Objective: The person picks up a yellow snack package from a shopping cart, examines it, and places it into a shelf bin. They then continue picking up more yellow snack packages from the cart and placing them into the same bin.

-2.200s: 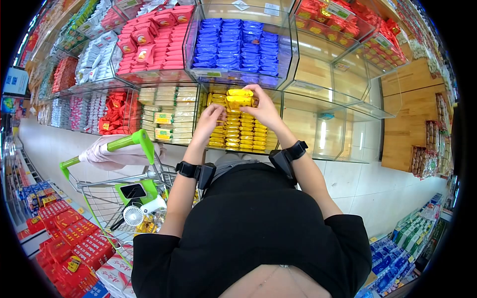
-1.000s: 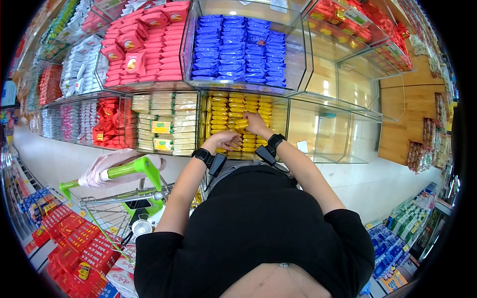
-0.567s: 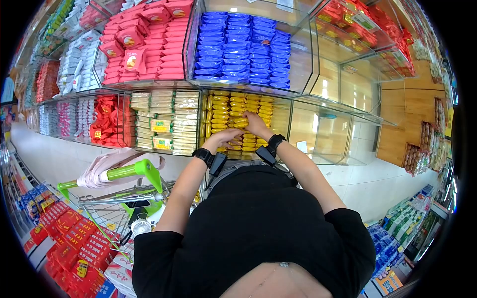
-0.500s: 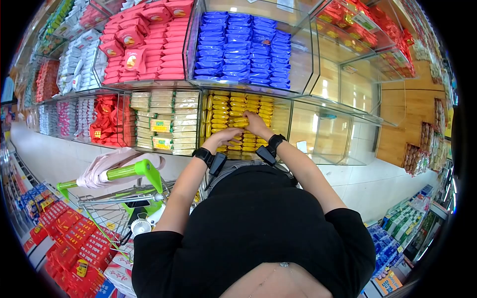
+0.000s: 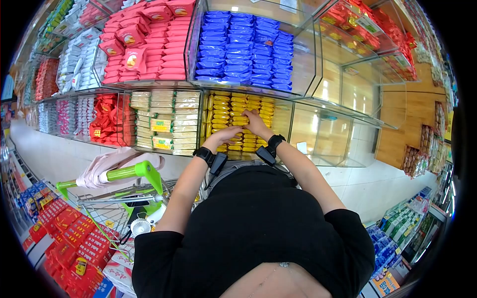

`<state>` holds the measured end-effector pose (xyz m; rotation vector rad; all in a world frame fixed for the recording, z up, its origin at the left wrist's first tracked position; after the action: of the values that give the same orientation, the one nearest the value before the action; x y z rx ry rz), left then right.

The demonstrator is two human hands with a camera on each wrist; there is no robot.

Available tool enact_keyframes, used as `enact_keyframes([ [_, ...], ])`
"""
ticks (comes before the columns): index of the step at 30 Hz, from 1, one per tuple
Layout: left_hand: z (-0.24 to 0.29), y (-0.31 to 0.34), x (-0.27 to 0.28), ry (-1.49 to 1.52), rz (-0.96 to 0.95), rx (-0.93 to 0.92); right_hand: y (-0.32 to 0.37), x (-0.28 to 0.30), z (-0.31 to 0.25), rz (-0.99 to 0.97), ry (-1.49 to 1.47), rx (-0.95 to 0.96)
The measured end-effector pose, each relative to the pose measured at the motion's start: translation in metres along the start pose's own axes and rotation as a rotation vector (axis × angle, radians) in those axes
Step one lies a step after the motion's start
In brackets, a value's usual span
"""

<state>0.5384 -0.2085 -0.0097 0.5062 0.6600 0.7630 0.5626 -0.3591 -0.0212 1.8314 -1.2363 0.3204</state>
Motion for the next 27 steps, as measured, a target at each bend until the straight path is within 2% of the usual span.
enact_keyframes([
  [4,0.000,-0.001,-0.001,-0.018,-0.004,0.001,-0.002,-0.003,0.004,0.031,-0.051,0.048],
  [17,0.007,0.001,0.001,-0.014,-0.037,0.042,-0.004,-0.002,0.005,-0.020,-0.170,-0.013],
  [19,0.007,0.001,0.001,-0.021,-0.031,0.058,-0.006,-0.002,0.004,-0.086,-0.261,-0.168],
  [26,0.007,0.000,0.001,-0.039,0.011,0.024,-0.006,0.002,0.001,-0.070,-0.390,-0.289],
  [27,0.010,0.001,0.000,-0.053,-0.009,0.036,-0.004,0.008,-0.004,-0.133,-0.411,-0.358],
])
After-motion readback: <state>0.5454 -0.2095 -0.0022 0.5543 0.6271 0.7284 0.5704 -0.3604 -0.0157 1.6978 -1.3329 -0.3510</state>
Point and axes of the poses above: each hand's wrist, its own y-axis away from the middle knuckle, its own x-axis out of the back of the hand, z = x × y, the point moved 2 cm from there along -y, towards the middle knuckle, and after that the axes turned 15 degrees about -x, right-handed, at the moved point
